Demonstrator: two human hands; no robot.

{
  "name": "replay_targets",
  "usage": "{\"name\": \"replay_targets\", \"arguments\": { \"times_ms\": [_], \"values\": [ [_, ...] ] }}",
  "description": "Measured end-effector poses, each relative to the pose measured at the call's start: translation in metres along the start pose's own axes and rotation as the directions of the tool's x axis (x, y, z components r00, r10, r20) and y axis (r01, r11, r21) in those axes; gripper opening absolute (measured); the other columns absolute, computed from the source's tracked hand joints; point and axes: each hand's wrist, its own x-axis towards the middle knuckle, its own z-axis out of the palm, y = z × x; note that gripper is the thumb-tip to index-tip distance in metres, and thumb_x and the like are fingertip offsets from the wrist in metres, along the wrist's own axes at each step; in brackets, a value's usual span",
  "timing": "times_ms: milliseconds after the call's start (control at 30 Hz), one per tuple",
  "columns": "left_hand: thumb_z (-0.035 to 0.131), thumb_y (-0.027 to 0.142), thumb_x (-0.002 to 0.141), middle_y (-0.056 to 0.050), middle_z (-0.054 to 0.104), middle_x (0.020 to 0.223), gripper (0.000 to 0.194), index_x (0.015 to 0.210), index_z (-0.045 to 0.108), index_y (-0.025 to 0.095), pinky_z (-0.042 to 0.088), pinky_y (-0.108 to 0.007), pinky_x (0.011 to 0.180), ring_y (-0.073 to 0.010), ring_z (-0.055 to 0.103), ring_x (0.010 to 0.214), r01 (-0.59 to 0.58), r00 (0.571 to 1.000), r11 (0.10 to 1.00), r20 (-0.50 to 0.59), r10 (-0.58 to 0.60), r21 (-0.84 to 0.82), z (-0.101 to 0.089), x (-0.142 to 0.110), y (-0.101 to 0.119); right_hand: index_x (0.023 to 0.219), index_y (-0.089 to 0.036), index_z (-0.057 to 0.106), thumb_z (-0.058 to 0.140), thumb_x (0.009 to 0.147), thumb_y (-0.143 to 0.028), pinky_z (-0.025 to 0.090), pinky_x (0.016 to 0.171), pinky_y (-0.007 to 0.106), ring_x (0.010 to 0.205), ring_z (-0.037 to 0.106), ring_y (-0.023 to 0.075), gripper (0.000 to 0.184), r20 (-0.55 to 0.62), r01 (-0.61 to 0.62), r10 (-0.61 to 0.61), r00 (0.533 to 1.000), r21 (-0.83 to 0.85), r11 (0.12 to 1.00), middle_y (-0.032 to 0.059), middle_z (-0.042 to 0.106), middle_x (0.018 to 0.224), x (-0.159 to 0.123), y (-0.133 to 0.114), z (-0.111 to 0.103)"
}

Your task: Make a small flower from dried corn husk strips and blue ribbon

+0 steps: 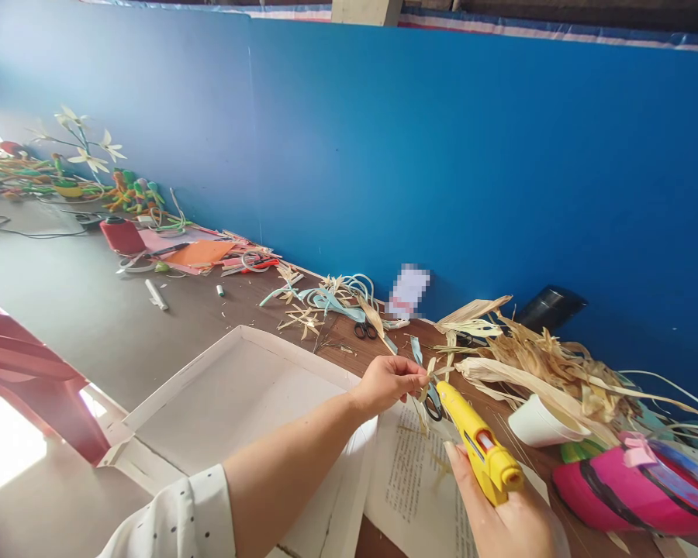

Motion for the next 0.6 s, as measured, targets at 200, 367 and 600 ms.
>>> {"name": "replay_targets", "arguments": {
  "times_ms": [200, 367, 600],
  "values": [
    [0.069, 0.028, 0.069, 0.003, 0.053, 0.056, 0.022, 0.083, 0.069, 0.011, 0.036, -0.016, 0.048, -0.0043, 0.045, 0.051, 0.030, 1.000, 0.999, -0.010, -0.029, 0.013, 0.000, 0.000, 0.001, 0.093, -0.020, 0.073, 0.030, 0.085, -0.034, 0.042, 0.043, 0.024, 0.036, 0.047, 0.0151, 0.045, 0.033, 0.031, -0.030, 0.999, -0.032, 0.999, 0.0040, 0.054, 0.046, -0.002, 0.004, 0.001],
    [0.070, 0.029, 0.068, 0.003, 0.053, 0.057, 0.022, 0.082, 0.069, 0.012, 0.036, -0.017, 0.048, -0.0043, 0.045, 0.051, 0.021, 1.000, 1.000, -0.006, -0.020, 0.005, 0.000, 0.000, 0.000, 0.091, -0.021, 0.072, 0.038, 0.081, -0.044, 0.037, 0.037, 0.026, 0.032, 0.043, 0.0164, 0.042, 0.043, -0.013, 0.013, 0.999, 0.017, 1.000, 0.0033, 0.052, 0.045, 0.001, 0.004, -0.001],
    [0.072, 0.031, 0.066, 0.003, 0.053, 0.057, 0.026, 0.082, 0.069, 0.011, 0.036, -0.017, 0.047, -0.0044, 0.045, 0.051, 0.004, 1.000, 1.000, -0.010, -0.005, -0.014, 0.000, 0.000, 0.000, 0.085, -0.023, 0.070, 0.040, 0.081, -0.056, 0.042, 0.041, 0.028, 0.044, 0.056, 0.0203, 0.045, -0.032, -0.141, 0.145, 0.989, 0.096, 0.985, 0.0066, 0.061, 0.057, 0.004, -0.013, -0.004]
  ]
}}
